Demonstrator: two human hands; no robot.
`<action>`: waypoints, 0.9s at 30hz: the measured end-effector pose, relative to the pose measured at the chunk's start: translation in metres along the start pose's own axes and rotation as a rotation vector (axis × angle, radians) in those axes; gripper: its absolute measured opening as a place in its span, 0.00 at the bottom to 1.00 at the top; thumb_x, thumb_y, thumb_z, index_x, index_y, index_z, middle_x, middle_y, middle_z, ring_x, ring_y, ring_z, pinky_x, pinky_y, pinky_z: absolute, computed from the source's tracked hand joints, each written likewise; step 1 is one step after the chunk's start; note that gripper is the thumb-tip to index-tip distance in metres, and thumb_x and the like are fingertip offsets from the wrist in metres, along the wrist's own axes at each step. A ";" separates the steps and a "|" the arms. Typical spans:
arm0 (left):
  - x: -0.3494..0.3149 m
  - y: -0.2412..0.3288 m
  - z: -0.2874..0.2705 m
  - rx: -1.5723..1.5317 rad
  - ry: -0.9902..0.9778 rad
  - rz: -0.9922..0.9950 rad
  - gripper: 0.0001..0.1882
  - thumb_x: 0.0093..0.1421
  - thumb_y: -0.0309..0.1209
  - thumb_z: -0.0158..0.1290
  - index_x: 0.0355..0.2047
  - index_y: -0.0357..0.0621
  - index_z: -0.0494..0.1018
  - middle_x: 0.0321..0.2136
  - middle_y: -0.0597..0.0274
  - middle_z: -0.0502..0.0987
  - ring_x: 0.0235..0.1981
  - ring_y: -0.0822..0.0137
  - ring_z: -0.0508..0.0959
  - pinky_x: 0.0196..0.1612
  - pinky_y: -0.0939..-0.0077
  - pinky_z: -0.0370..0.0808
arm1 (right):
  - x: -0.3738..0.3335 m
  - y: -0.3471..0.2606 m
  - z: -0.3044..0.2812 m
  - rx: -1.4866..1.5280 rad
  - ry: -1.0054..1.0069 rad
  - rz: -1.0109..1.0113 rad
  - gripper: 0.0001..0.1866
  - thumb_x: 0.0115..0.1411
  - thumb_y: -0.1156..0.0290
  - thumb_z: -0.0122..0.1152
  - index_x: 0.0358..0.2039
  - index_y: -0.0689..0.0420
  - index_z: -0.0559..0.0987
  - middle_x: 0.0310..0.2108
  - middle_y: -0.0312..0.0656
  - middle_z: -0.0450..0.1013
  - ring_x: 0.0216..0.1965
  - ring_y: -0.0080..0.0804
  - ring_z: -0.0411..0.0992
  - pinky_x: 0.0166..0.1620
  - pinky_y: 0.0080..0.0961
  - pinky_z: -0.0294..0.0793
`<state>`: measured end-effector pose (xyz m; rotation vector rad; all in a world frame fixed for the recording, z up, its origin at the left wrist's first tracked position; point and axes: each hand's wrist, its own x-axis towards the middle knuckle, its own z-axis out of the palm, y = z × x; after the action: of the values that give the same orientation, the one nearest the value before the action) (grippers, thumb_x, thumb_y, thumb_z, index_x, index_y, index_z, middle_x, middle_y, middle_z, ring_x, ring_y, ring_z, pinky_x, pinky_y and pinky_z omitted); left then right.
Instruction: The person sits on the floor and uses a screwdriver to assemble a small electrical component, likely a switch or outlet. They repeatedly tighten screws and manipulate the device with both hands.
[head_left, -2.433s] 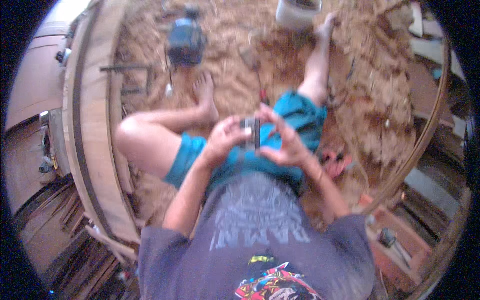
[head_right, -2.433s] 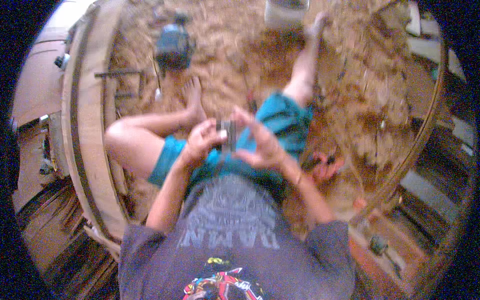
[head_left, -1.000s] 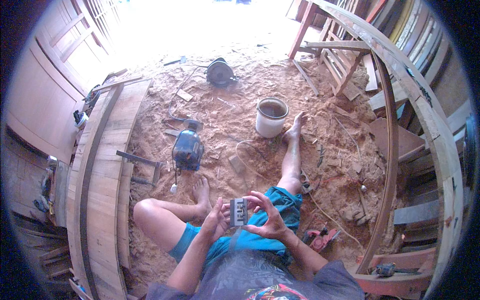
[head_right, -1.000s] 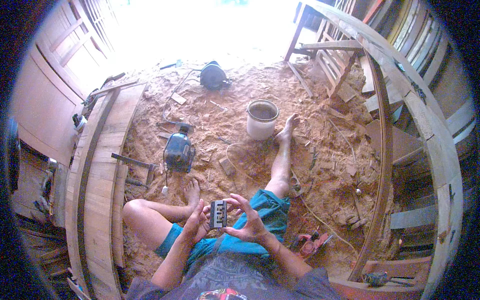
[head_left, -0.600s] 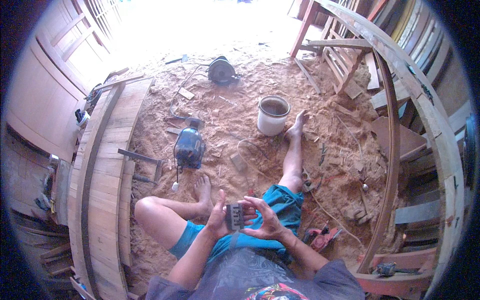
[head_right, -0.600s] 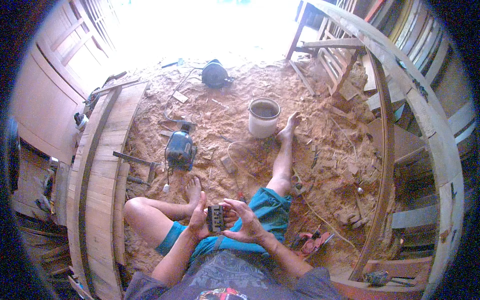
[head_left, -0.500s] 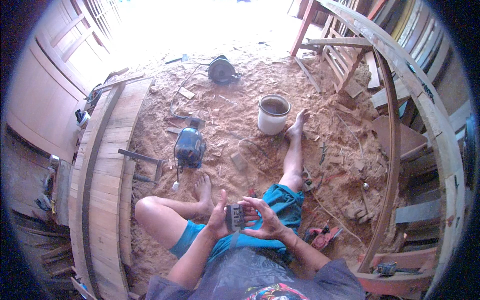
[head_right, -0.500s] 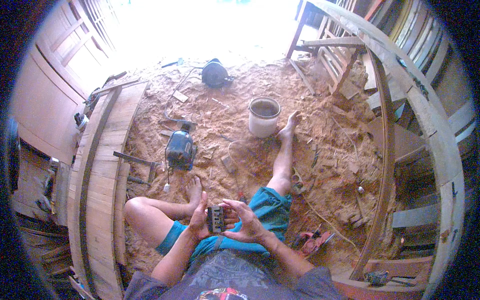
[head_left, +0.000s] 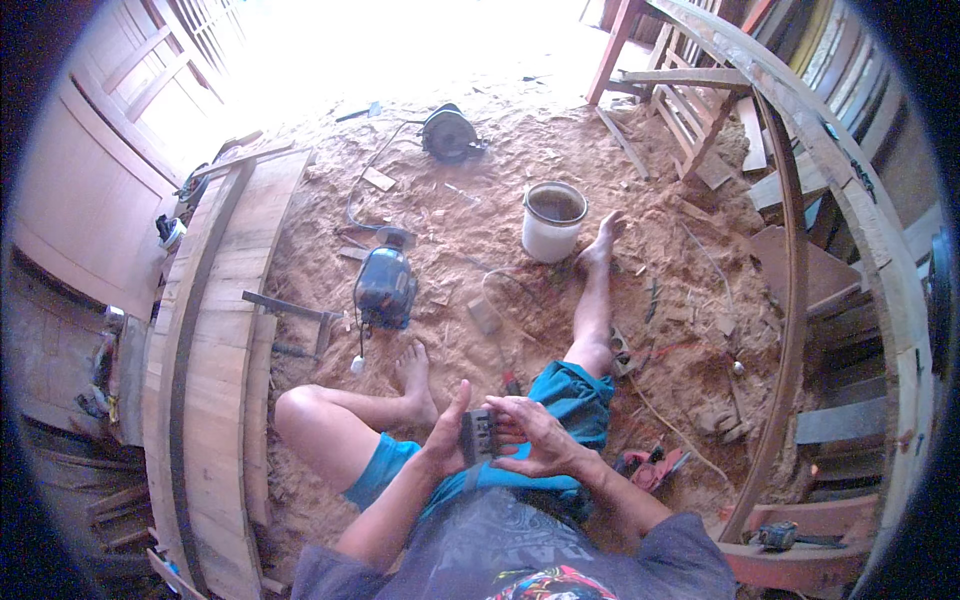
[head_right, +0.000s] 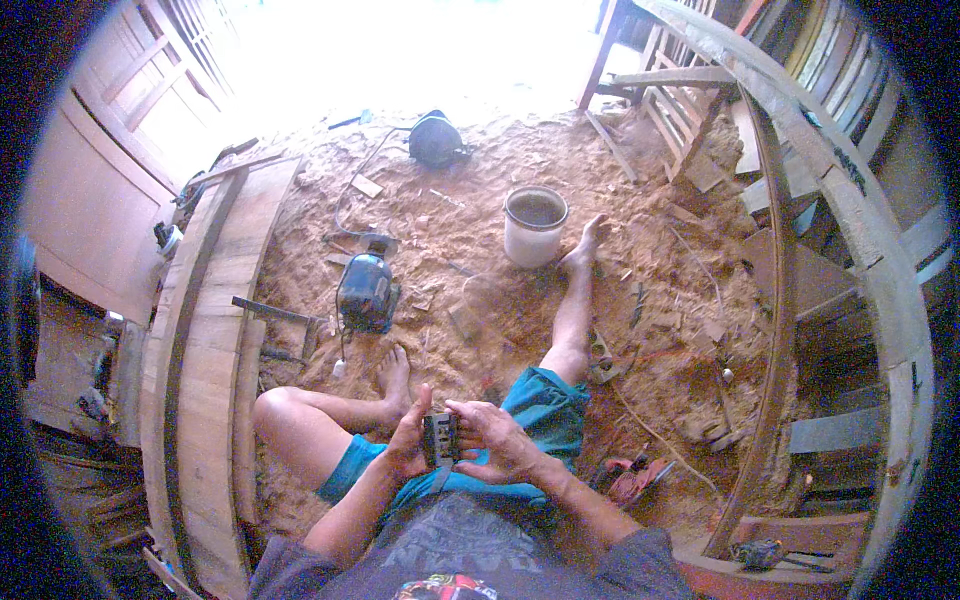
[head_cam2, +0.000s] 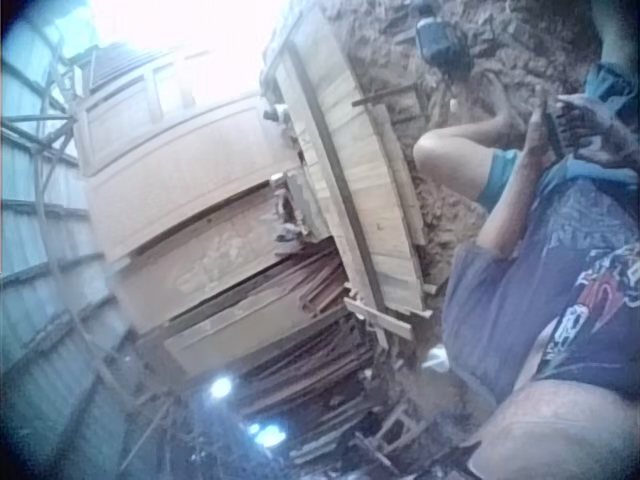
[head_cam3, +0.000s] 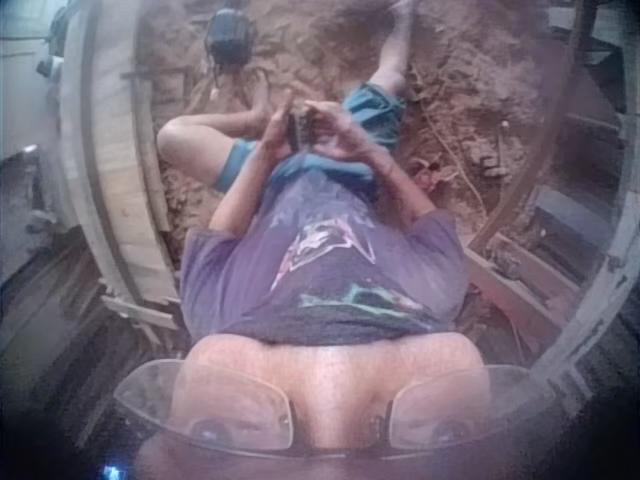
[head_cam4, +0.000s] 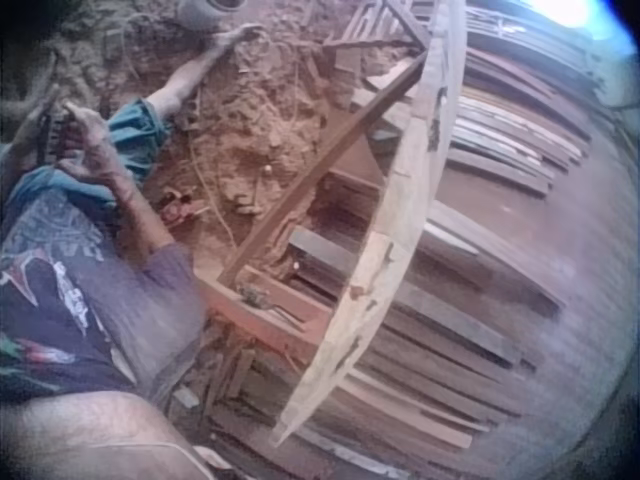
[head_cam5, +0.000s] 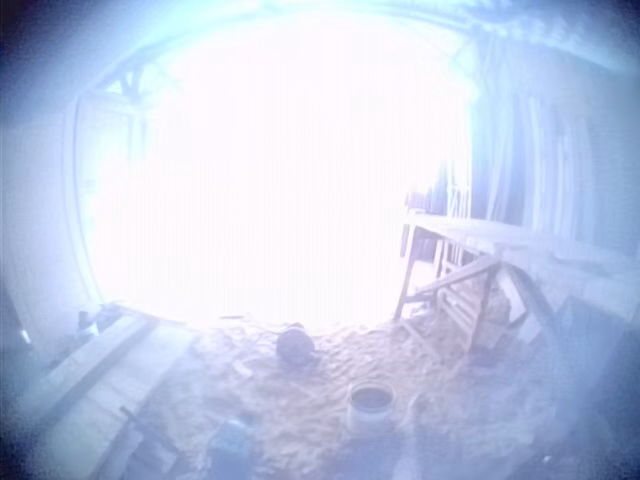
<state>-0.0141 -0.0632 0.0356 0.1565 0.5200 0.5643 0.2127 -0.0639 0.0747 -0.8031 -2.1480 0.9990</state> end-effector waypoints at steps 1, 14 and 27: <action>0.000 -0.001 0.004 0.010 0.026 0.013 0.57 0.65 0.79 0.35 0.66 0.34 0.69 0.59 0.40 0.78 0.59 0.44 0.80 0.64 0.46 0.77 | 0.002 -0.004 -0.003 -0.016 -0.012 -0.003 0.55 0.49 0.59 0.83 0.73 0.60 0.62 0.62 0.53 0.71 0.64 0.54 0.70 0.67 0.47 0.68; -0.001 -0.012 0.003 0.049 0.129 0.043 0.50 0.68 0.74 0.39 0.66 0.38 0.71 0.56 0.48 0.81 0.53 0.51 0.84 0.57 0.51 0.83 | 0.001 -0.017 -0.001 -0.190 -0.083 0.052 0.54 0.52 0.52 0.81 0.73 0.60 0.63 0.63 0.55 0.70 0.65 0.58 0.69 0.66 0.51 0.69; -0.002 -0.016 0.030 0.130 0.284 0.063 0.44 0.71 0.71 0.41 0.61 0.40 0.74 0.48 0.53 0.83 0.45 0.58 0.86 0.51 0.57 0.86 | -0.007 -0.019 0.004 -0.305 -0.051 0.093 0.49 0.48 0.56 0.82 0.68 0.61 0.69 0.61 0.54 0.72 0.65 0.54 0.70 0.67 0.47 0.68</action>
<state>0.0075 -0.0778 0.0573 0.2185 0.8304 0.6186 0.2093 -0.0812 0.0858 -1.0389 -2.3593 0.7518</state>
